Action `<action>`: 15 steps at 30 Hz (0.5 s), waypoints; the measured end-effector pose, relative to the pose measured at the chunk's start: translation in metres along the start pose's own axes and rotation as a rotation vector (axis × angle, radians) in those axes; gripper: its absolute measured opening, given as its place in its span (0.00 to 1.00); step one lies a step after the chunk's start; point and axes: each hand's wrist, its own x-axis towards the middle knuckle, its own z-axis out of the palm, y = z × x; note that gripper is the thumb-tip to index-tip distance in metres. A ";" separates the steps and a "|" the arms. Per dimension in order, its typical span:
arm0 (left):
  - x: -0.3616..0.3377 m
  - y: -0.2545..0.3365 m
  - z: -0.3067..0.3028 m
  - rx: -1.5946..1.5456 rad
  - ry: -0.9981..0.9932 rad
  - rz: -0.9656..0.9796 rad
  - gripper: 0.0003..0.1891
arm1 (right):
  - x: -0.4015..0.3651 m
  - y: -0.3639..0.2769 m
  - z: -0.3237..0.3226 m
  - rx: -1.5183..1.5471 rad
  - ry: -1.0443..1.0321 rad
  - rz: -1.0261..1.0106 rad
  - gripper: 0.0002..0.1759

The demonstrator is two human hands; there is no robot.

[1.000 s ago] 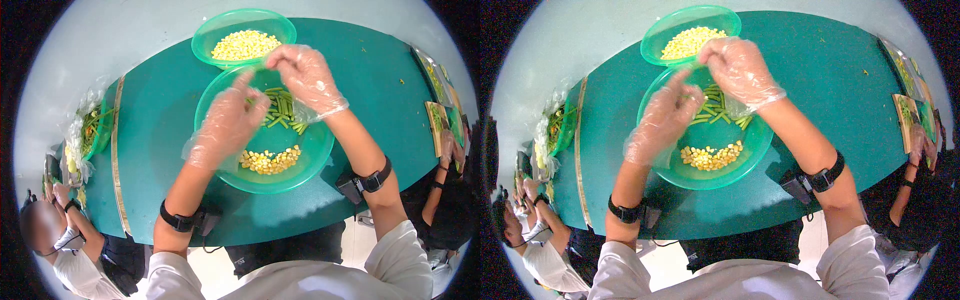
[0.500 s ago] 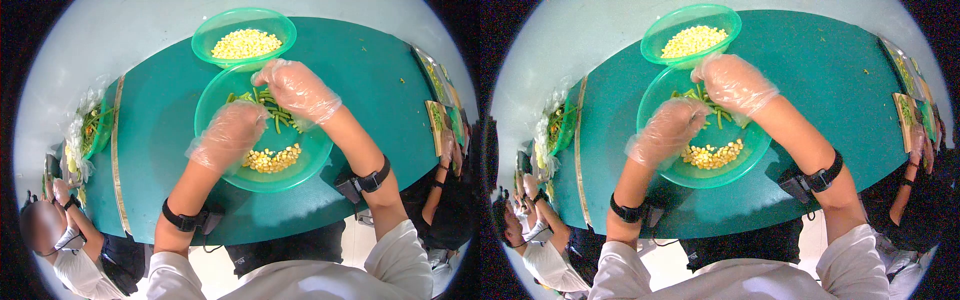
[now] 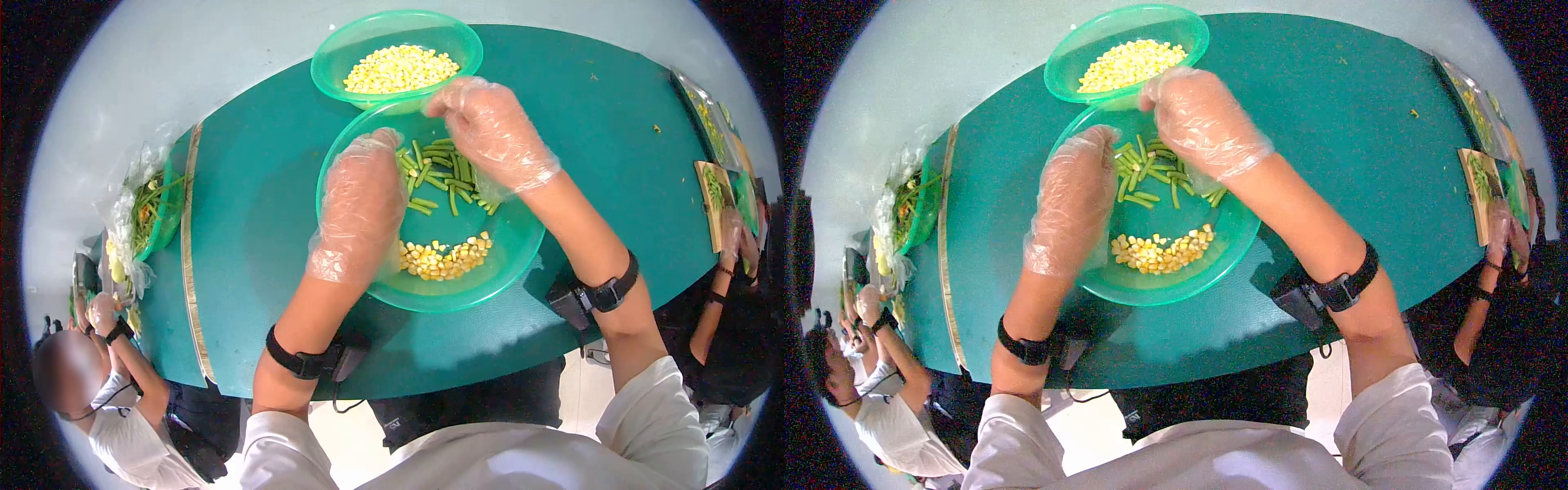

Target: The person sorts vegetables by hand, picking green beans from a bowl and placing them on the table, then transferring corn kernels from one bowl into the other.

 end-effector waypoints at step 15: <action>-0.008 -0.005 0.004 0.103 -0.297 0.290 0.07 | 0.001 -0.003 -0.001 0.012 -0.189 0.003 0.09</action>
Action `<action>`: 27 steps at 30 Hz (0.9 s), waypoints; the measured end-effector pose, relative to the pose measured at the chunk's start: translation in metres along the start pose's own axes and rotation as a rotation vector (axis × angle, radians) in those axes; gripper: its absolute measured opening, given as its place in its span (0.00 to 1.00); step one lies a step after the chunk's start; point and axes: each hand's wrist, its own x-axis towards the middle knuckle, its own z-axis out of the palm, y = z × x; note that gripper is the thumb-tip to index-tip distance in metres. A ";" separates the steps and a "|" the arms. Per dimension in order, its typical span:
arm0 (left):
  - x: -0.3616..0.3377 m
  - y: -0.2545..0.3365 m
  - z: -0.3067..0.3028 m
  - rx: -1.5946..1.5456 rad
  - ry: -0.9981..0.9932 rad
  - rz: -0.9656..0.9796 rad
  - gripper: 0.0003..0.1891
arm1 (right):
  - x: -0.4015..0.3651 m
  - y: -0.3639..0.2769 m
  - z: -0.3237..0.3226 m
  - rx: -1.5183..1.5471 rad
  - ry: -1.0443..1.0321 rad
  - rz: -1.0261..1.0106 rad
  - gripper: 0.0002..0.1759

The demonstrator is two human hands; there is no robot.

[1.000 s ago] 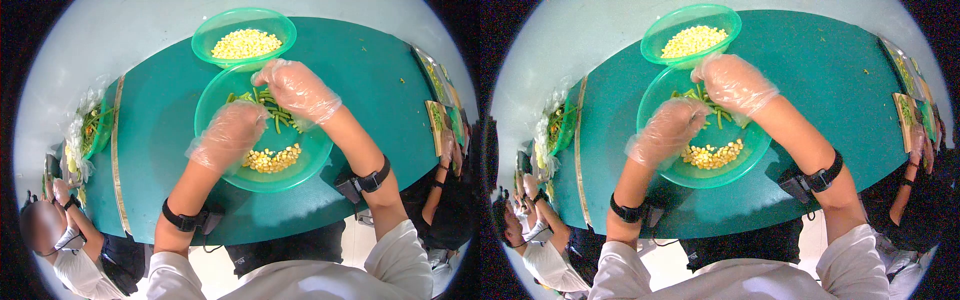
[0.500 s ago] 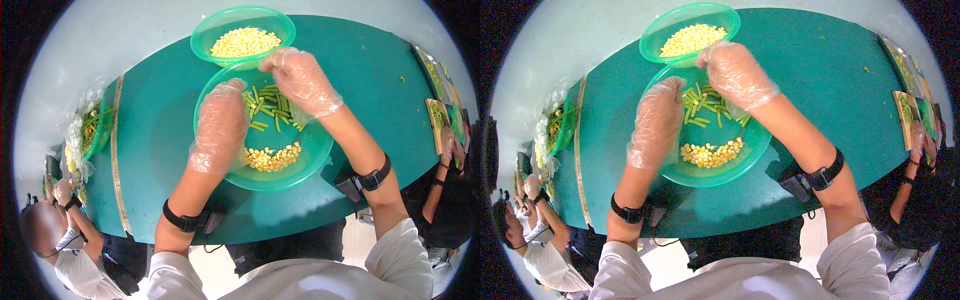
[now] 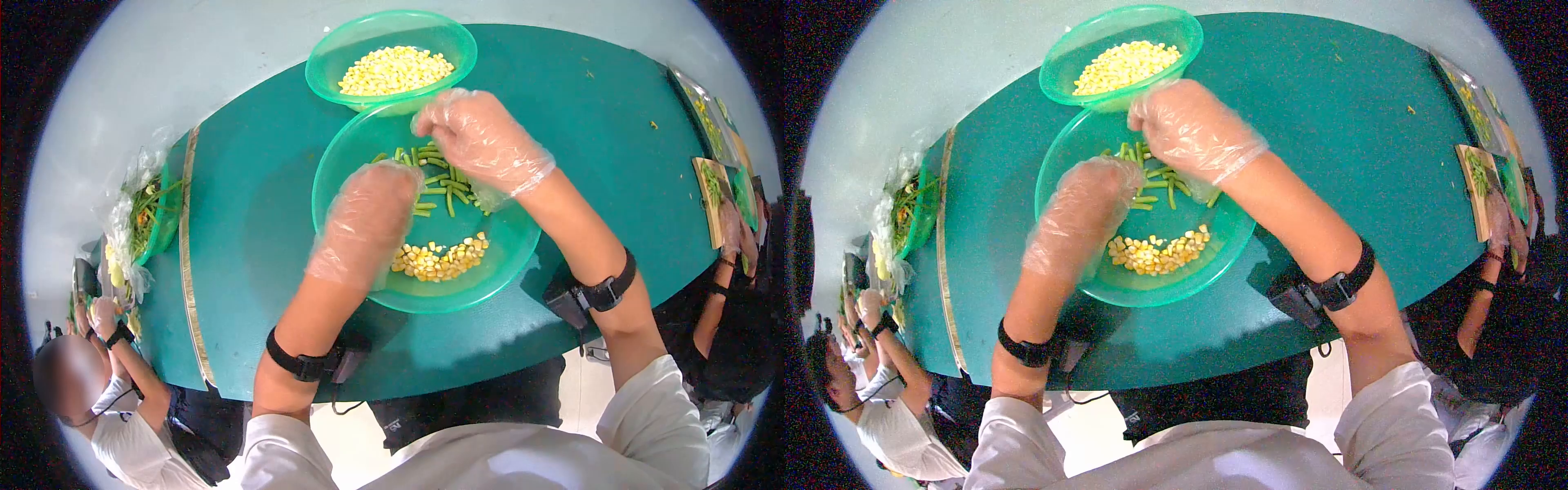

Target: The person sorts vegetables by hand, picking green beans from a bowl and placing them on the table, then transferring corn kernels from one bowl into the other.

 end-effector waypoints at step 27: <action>0.002 0.001 -0.005 -0.103 -0.086 -0.162 0.11 | -0.006 -0.010 -0.001 -0.214 -0.534 0.056 0.09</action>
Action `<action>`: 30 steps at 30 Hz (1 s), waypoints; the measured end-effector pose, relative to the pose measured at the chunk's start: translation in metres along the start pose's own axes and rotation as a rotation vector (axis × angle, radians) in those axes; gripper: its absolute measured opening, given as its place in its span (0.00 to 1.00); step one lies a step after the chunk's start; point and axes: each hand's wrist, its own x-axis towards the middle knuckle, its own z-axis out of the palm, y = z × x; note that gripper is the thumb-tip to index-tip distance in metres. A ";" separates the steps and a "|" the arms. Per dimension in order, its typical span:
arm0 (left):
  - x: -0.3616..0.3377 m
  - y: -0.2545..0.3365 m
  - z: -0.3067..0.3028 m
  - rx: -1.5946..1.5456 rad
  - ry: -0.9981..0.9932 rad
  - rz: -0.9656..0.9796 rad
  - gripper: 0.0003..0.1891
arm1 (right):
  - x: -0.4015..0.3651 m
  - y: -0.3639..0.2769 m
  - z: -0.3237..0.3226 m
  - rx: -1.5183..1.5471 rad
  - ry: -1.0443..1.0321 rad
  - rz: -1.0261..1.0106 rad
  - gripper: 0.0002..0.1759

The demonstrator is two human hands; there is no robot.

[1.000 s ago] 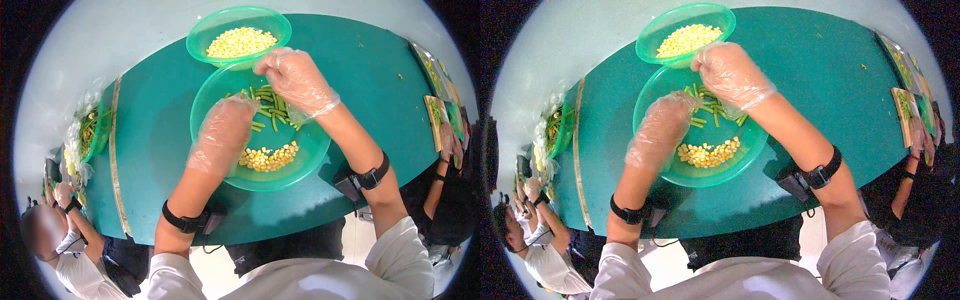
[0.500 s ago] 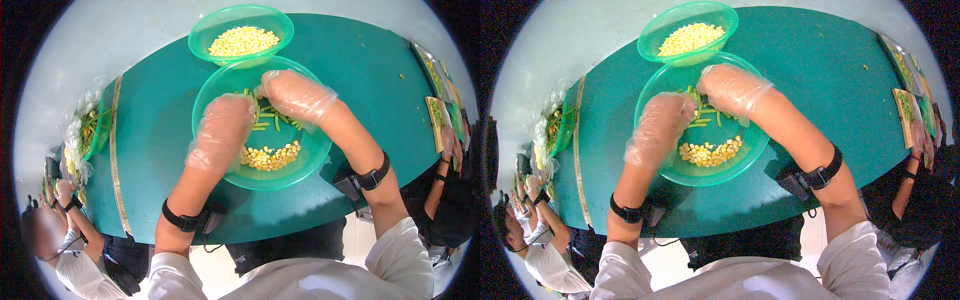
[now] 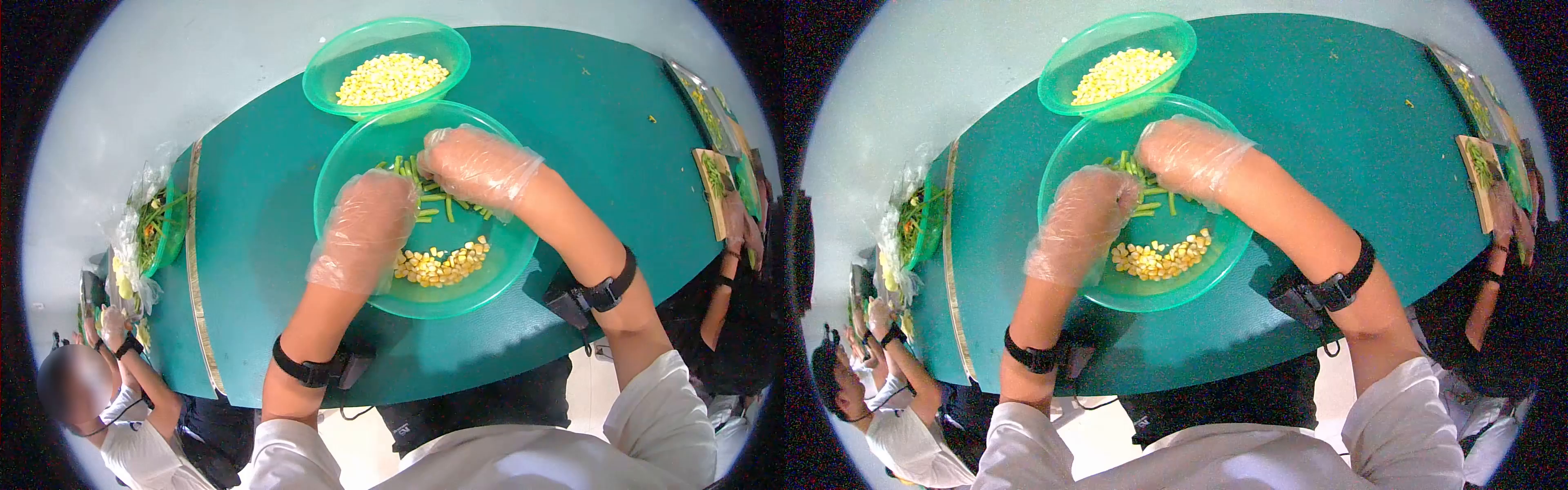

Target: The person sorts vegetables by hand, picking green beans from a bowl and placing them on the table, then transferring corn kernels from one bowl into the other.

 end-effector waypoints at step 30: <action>-0.007 0.013 -0.007 -0.056 0.073 0.101 0.06 | -0.006 -0.007 -0.005 0.004 -0.025 -0.037 0.10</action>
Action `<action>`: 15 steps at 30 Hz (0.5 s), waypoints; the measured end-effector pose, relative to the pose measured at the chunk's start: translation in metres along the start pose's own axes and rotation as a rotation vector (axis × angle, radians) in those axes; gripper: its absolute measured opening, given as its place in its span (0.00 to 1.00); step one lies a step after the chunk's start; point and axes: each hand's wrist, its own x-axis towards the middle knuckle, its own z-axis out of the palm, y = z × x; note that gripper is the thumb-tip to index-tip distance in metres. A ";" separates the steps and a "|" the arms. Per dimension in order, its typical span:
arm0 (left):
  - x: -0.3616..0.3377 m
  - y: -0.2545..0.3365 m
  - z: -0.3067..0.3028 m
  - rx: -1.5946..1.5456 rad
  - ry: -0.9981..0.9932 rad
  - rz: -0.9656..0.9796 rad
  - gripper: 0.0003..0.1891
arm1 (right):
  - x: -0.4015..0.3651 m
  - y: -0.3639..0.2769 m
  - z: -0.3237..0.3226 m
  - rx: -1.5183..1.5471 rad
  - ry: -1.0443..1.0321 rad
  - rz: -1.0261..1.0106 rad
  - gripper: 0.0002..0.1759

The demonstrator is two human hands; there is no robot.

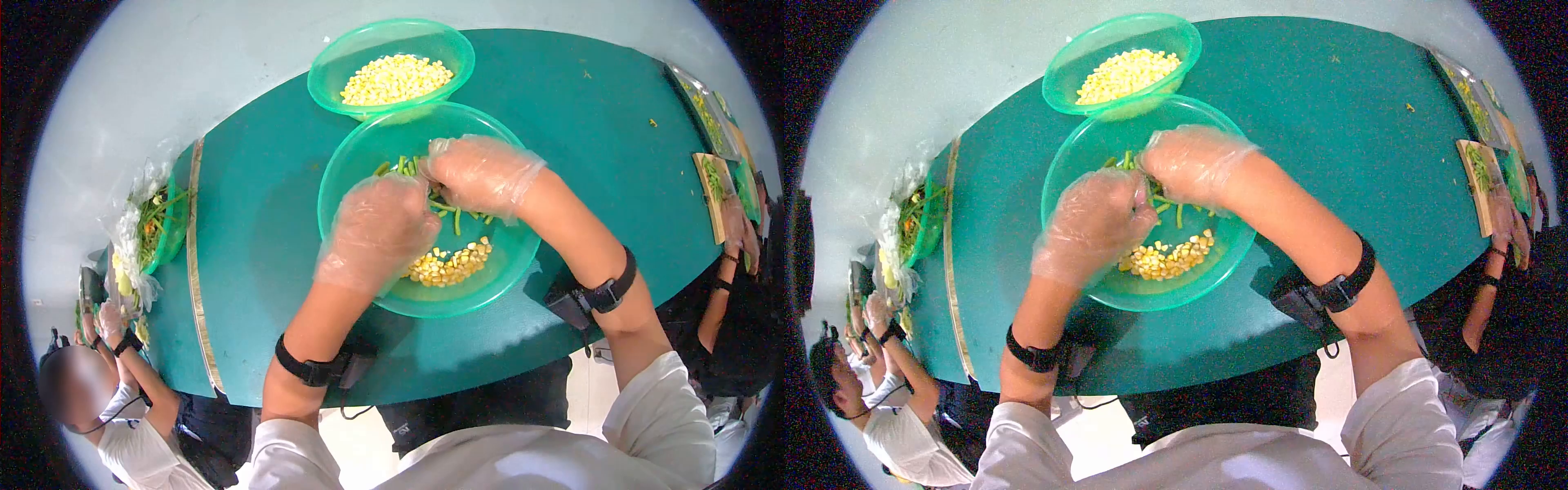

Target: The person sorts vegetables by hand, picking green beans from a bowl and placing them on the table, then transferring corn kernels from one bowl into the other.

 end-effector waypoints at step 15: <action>0.008 -0.001 -0.002 0.033 0.146 -0.128 0.10 | 0.005 0.005 0.001 -0.001 -0.100 0.029 0.10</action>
